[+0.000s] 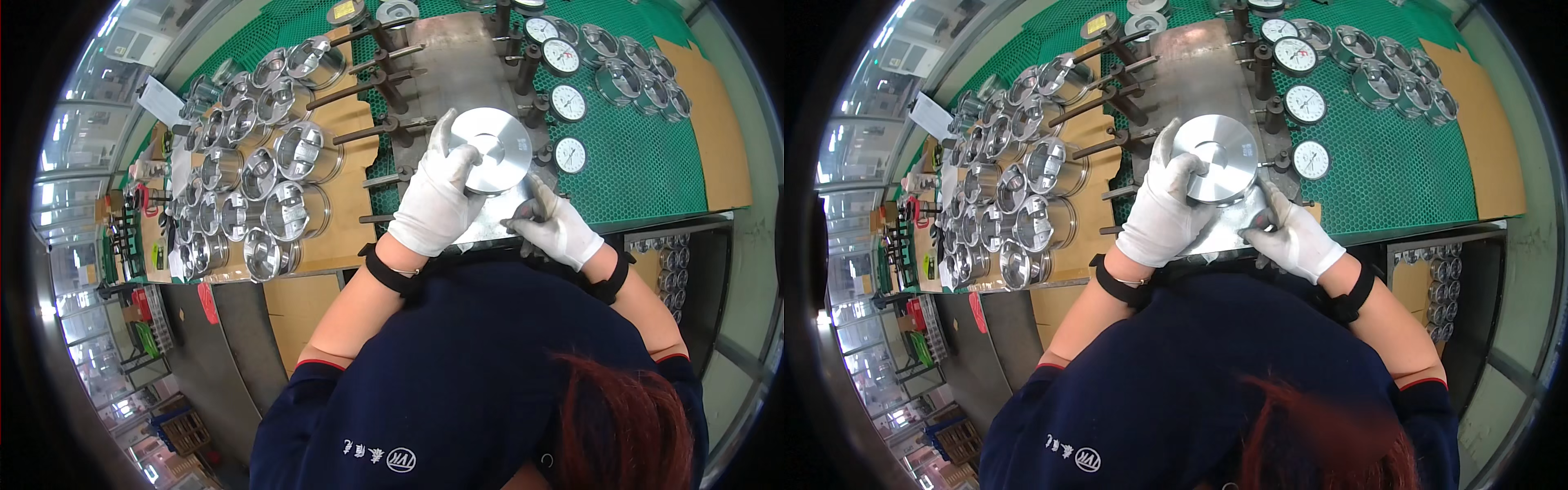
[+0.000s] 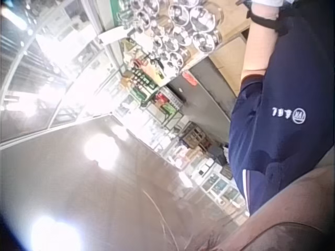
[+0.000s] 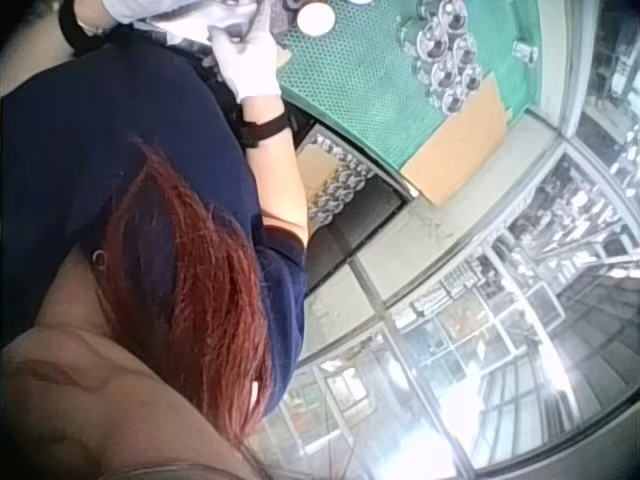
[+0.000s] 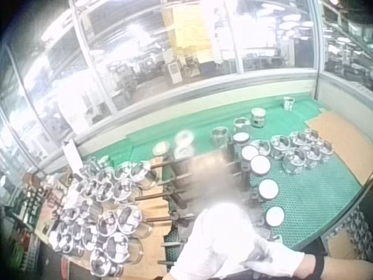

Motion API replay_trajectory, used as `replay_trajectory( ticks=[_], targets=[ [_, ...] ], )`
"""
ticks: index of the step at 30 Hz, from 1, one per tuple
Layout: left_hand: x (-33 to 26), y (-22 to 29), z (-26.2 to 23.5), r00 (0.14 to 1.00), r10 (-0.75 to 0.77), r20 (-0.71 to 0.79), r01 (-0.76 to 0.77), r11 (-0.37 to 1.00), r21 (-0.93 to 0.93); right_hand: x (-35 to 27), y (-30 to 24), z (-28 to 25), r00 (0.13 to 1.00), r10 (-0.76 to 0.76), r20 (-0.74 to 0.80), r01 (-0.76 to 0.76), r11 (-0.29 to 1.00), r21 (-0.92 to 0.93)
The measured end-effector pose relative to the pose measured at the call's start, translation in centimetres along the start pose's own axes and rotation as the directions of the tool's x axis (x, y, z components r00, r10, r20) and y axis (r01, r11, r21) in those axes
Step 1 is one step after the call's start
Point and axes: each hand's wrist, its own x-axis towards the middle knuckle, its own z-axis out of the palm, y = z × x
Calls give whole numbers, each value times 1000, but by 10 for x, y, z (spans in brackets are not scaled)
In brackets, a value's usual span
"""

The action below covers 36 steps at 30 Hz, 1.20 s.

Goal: The person picks up cylindrical metal parts and places them onto a jig with dial indicators to check dimensions. After checking, the person removes the parts and places them into a cardboard box. The person repeats this process for multiple parts.

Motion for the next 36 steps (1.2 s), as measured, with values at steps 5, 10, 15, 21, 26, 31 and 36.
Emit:
replay_trajectory(
  ticks=[5,10,15,21,26,31,36],
  targets=[
    [1,2,0,997,41,-60,-35,996,88,-8,-18,-2,988,142,60,-149,977,150],
    [9,41,-27,992,-110,62,117,986,-118,-10,-17,-12,840,-530,-116,451,802,-393],
    [17,98,-43,931,-71,359,341,526,-779,-32,-6,-69,808,-463,-365,569,773,281],
    [-8,51,-65,956,-139,-260,99,982,-160,-46,15,-160,747,-417,-518,665,455,592],
    [-102,-17,-124,802,-251,-542,561,629,539,-7,47,-206,617,-48,-786,389,886,251],
    [-159,-59,-133,707,-501,-500,698,378,608,91,76,-230,814,249,-525,-86,945,315],
    [-161,-83,-133,641,-473,-604,765,332,552,197,99,-252,845,364,-391,-328,931,159]
  ],
)
